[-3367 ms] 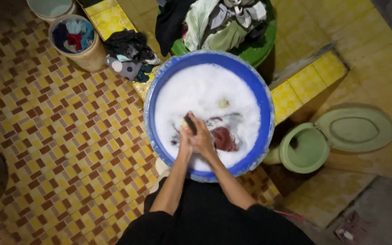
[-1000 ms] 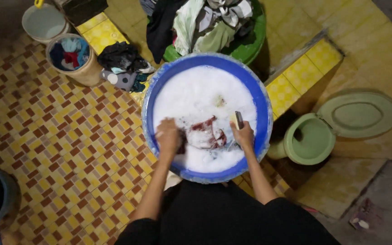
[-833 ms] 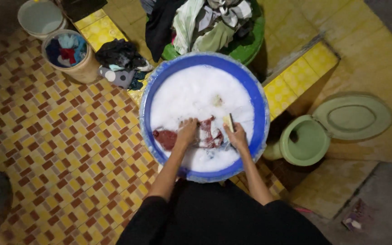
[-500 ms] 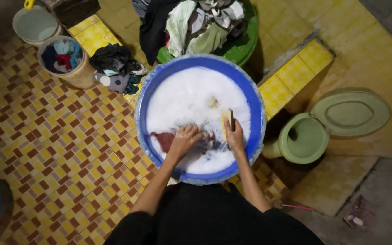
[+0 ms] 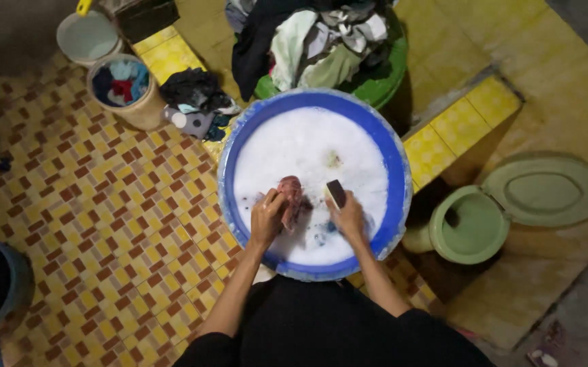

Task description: Wash several items of clothing by hand in a basin with soapy water.

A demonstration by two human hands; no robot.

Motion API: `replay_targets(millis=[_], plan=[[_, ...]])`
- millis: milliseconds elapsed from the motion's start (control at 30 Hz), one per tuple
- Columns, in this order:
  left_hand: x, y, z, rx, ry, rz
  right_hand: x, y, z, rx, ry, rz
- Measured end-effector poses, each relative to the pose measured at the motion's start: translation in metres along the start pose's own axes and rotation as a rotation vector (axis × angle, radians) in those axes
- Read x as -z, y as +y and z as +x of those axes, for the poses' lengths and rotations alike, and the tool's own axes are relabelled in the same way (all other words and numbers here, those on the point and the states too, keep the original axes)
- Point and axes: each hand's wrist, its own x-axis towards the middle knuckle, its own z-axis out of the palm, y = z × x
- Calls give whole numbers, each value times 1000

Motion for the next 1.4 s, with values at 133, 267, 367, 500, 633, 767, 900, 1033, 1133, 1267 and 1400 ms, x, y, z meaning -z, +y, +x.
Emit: replay_targets(millis=[133, 267, 367, 500, 633, 767, 900, 1033, 1133, 1267, 1400], plan=[[24, 29, 27, -303, 16, -60, 68, -81, -22, 583, 168, -263], [-6, 23, 44, -492, -47, -12, 58, -91, -9, 699, -397, 252], [57, 74, 58, -384, -30, -188, 78, -121, -12, 445, -566, 417], [71, 75, 66, -231, -75, -621, 98, -124, -18, 509, -557, 442], [30, 33, 59, -105, -382, -789, 113, -117, -11, 577, -608, 759], [-14, 24, 51, -145, -371, -419, 120, -115, -16, 670, -607, 844], [-5, 41, 61, 88, -168, -686, 134, -116, -30, 474, -680, 794], [1, 62, 71, 178, -191, -689, 122, -121, -49, 392, -484, 494], [2, 76, 71, 205, -284, -778, 108, -136, -55, 521, -215, 384], [36, 85, 74, 326, -555, -1199, 87, -122, -38, 622, -17, 487], [64, 73, 67, -61, -476, -1273, 64, -95, -9, 467, 23, 534]])
